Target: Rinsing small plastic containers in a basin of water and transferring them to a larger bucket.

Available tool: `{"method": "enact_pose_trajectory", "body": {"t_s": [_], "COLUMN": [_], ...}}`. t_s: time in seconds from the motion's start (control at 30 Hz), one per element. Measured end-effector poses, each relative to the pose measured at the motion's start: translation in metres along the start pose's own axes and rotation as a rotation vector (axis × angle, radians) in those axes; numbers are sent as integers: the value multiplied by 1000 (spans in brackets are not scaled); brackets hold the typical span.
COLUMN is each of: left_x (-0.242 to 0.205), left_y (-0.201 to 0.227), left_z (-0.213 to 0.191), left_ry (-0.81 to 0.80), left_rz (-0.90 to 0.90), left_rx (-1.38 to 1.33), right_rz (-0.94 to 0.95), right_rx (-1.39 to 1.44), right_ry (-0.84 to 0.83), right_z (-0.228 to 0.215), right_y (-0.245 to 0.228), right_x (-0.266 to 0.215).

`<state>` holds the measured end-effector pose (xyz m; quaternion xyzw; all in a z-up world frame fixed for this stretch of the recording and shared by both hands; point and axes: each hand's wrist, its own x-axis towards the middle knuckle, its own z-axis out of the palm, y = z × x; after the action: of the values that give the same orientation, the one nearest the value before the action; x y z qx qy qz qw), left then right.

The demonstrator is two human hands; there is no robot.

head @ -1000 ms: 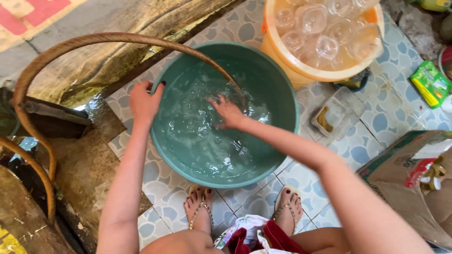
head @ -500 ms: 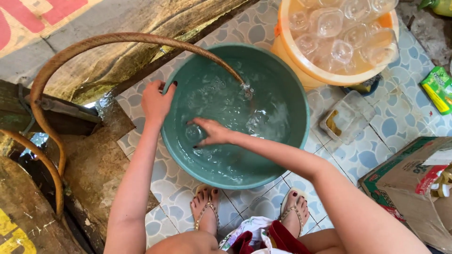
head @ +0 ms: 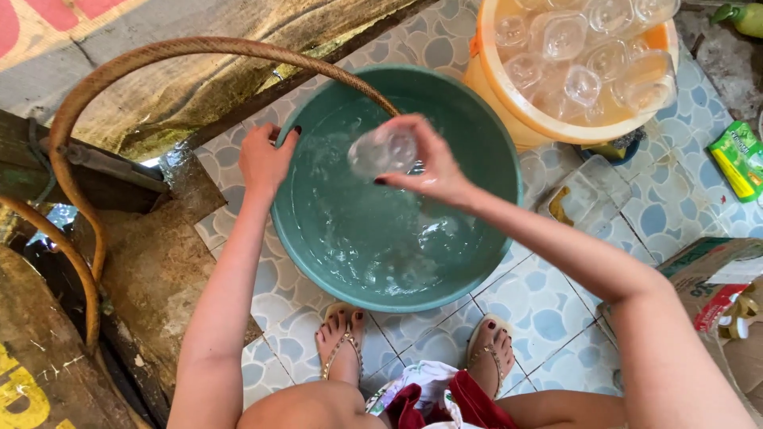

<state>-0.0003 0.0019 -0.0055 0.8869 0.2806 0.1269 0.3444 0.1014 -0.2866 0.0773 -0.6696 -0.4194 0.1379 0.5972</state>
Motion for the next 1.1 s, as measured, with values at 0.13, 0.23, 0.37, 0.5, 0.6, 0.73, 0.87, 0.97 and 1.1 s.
{"method": "enact_pose_trajectory", "body": {"t_s": [0.13,0.23,0.37,0.5,0.6,0.73,0.87,0.97,1.1], "left_x": [6,7,1,0,0,0,0,0,0], "left_y": [-7,-7,3,4,8,9,5,7,4], "left_z": [9,10,0,-1,-3,-4,-3,-3,-3], "left_ry": [19,24,34,21,9,0,-1,-5,0], "left_rz": [-3,-16,5,8,-11,-11,1,-5,18], "left_rx": [42,66,10,13,-2,0,9,7,8], "right_rz": [-288,-468,-148,253,509,657,823,679,648], "right_rx": [-104,-330,-410,-660,-812,-826,-815,-920,-821], "right_ry": [34,68,-16,-226,-382,-411,-455,-448,-449], "right_z": [-31,-40,-33,-8,11,24,25,33,26], "right_y": [-55,-47,-1,73,112,149,158,198,107], "right_x": [12,11,-4,-37,-53,-60,-51,-62,-40]}}
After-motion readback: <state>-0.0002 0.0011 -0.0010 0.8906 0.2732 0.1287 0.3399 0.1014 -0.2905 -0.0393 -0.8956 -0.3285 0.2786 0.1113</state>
